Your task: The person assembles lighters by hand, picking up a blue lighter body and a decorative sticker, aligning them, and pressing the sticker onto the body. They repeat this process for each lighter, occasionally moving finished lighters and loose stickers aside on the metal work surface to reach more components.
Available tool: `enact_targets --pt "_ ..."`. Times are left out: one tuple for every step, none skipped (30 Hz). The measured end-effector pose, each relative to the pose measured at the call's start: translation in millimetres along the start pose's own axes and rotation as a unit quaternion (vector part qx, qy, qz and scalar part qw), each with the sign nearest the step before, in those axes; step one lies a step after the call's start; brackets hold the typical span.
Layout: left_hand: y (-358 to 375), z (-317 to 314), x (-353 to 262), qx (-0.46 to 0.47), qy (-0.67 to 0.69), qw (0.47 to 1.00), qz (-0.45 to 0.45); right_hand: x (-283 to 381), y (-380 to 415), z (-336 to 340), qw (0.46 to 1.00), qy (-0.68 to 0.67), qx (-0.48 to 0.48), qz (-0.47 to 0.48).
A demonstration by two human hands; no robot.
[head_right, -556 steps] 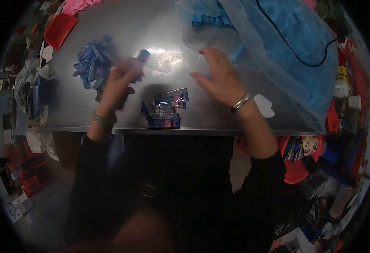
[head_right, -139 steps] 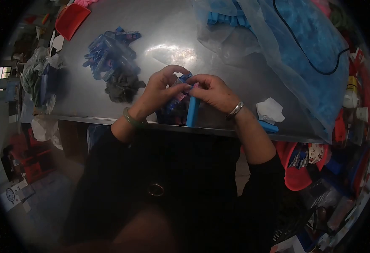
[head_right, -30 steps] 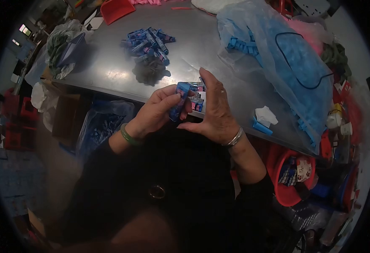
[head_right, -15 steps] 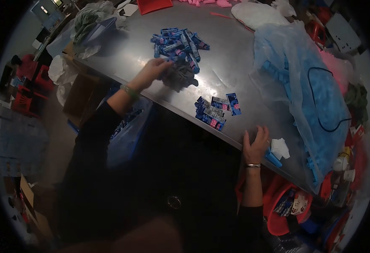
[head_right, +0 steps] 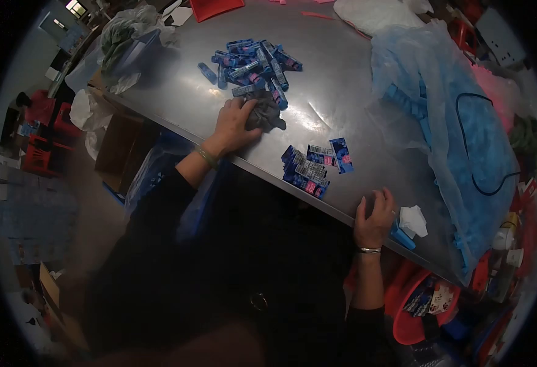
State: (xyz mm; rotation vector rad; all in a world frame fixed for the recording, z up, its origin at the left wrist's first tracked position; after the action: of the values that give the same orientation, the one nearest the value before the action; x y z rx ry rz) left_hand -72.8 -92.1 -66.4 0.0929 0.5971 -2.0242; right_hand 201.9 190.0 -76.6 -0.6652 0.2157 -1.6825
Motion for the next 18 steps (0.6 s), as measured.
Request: enact_targets --pt "-0.8 -1.9 0.6 0.015 0.016 1.000 -0.004 0.7 0.3 0.0 1.000 0.001 0.005 -0.001" --pt "0.5 -4.0 1.0 0.030 0.031 0.999 -0.007 1.0 1.2 -0.4 1.000 0.002 0.008 -0.002" --pt "1.9 -1.3 -0.1 0.033 0.033 0.999 -0.006 1.1 1.1 -0.5 1.000 0.000 0.008 0.001" --pt "0.6 2.1 -0.2 0.090 0.051 0.995 0.010 0.4 -0.4 0.0 1.000 0.000 0.004 0.002" --pt "-3.4 4.6 -2.0 0.147 0.071 0.986 0.019 -0.8 -2.1 -0.3 1.000 0.007 0.002 -0.005" --pt "-6.4 10.8 -3.5 0.172 0.122 0.977 0.041 -1.2 -2.2 -1.3 1.000 0.018 0.002 0.014" --pt "-8.2 17.7 -5.0 0.206 0.175 0.961 0.055 -2.6 1.1 -0.2 0.999 0.036 0.004 0.024" --pt "-10.3 24.0 -6.7 0.228 0.227 0.943 0.084 -2.7 2.8 -0.4 1.000 0.020 0.009 0.006" --pt "-13.2 30.6 -10.6 0.257 0.279 0.919 0.111 -3.3 2.8 -1.8 1.000 0.008 0.013 -0.016" --pt "-15.3 40.8 -20.7 0.310 0.271 0.888 0.205 -5.0 3.3 -1.9 1.000 0.008 0.016 -0.019" --pt "-16.0 30.4 -5.7 0.266 0.149 0.946 0.109 -5.4 4.3 -1.5 1.000 0.007 0.017 -0.018" --pt "-17.5 19.8 2.3 0.196 0.029 0.980 0.011 -3.2 4.8 -0.1 0.999 -0.004 0.011 -0.033" --pt "-8.8 18.1 -6.3 0.142 0.037 0.989 -0.008 -1.4 3.4 1.3 0.999 -0.019 0.003 -0.040" --pt "0.1 19.8 -13.0 0.083 0.043 0.995 -0.020 -1.8 3.7 2.6 0.999 -0.002 -0.004 -0.053" --pt "5.1 14.8 -18.5 0.084 0.053 0.994 -0.034 -2.1 3.2 1.5 0.999 -0.006 -0.008 -0.038" --pt "10.7 7.9 -21.2 0.078 0.033 0.995 -0.061 -1.8 3.0 0.9 1.000 -0.014 -0.011 -0.022" --pt "14.7 2.6 -22.7 0.072 0.011 0.994 -0.084 -1.9 3.2 1.3 0.999 -0.008 -0.013 -0.029" --pt "16.5 1.1 -23.5 0.074 0.014 0.993 -0.088 -1.1 3.1 2.1 1.000 -0.017 -0.012 -0.020"
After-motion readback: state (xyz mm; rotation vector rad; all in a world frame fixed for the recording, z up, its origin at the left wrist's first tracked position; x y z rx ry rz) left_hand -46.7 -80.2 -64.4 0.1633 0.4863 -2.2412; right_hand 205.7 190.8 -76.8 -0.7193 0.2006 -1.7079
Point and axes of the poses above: each hand's wrist, its own y-axis away from the middle knuckle, its own z-axis out of the back of the hand, x = y × z, the point moved 1 cm from there along -y, towards the middle knuckle, and after that the axes turned 12 degrees about z, right-handed, at the moved point
